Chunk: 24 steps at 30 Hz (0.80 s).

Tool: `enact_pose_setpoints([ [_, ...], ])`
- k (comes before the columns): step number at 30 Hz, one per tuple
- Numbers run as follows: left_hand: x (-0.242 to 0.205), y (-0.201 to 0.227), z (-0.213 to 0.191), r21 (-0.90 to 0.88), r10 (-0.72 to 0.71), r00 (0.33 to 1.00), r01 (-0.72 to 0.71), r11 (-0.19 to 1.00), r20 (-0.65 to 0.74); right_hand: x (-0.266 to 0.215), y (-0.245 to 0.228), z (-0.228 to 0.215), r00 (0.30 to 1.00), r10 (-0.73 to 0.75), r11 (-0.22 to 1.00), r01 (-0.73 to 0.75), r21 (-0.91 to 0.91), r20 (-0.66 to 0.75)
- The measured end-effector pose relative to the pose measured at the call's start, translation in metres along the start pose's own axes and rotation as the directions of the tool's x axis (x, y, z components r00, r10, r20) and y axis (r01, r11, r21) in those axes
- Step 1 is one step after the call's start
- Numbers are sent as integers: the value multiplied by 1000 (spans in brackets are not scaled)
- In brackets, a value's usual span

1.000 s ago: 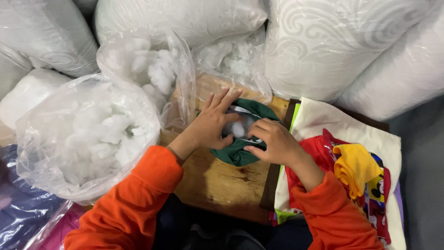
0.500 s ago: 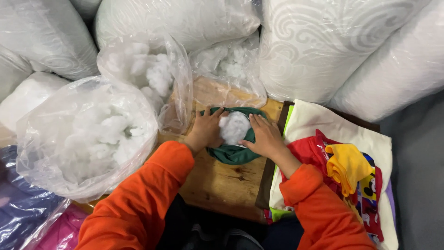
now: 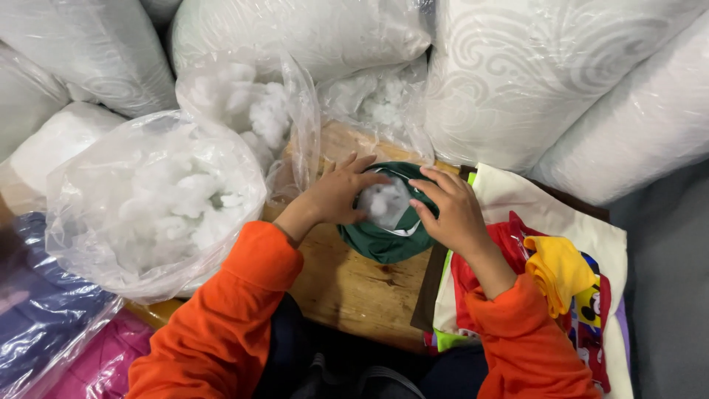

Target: The person stuffs a green fabric pouch with white cotton-like material by hand, then zips it closed and places it into a clear plastic bag.

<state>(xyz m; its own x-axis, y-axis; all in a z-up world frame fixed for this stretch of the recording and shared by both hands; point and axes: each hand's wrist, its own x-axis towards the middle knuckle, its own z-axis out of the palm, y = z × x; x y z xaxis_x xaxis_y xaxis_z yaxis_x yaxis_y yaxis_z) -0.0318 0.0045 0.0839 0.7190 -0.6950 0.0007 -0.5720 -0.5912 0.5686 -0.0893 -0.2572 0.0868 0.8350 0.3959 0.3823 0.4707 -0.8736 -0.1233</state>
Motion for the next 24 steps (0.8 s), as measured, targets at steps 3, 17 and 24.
enact_pose_setpoints([
  [3,-5,-3,-6,48,27,995,-22,999,-99,3,-15,-7,995,-66,998,64,-28,-76],
  [17,-187,-20,-47,56,18,598,46,997,-801,81,-190,23,952,-242,816,303,493,-186],
  [24,-278,-117,-40,-223,-597,535,604,765,-598,153,-280,121,859,-261,864,4,503,441],
])
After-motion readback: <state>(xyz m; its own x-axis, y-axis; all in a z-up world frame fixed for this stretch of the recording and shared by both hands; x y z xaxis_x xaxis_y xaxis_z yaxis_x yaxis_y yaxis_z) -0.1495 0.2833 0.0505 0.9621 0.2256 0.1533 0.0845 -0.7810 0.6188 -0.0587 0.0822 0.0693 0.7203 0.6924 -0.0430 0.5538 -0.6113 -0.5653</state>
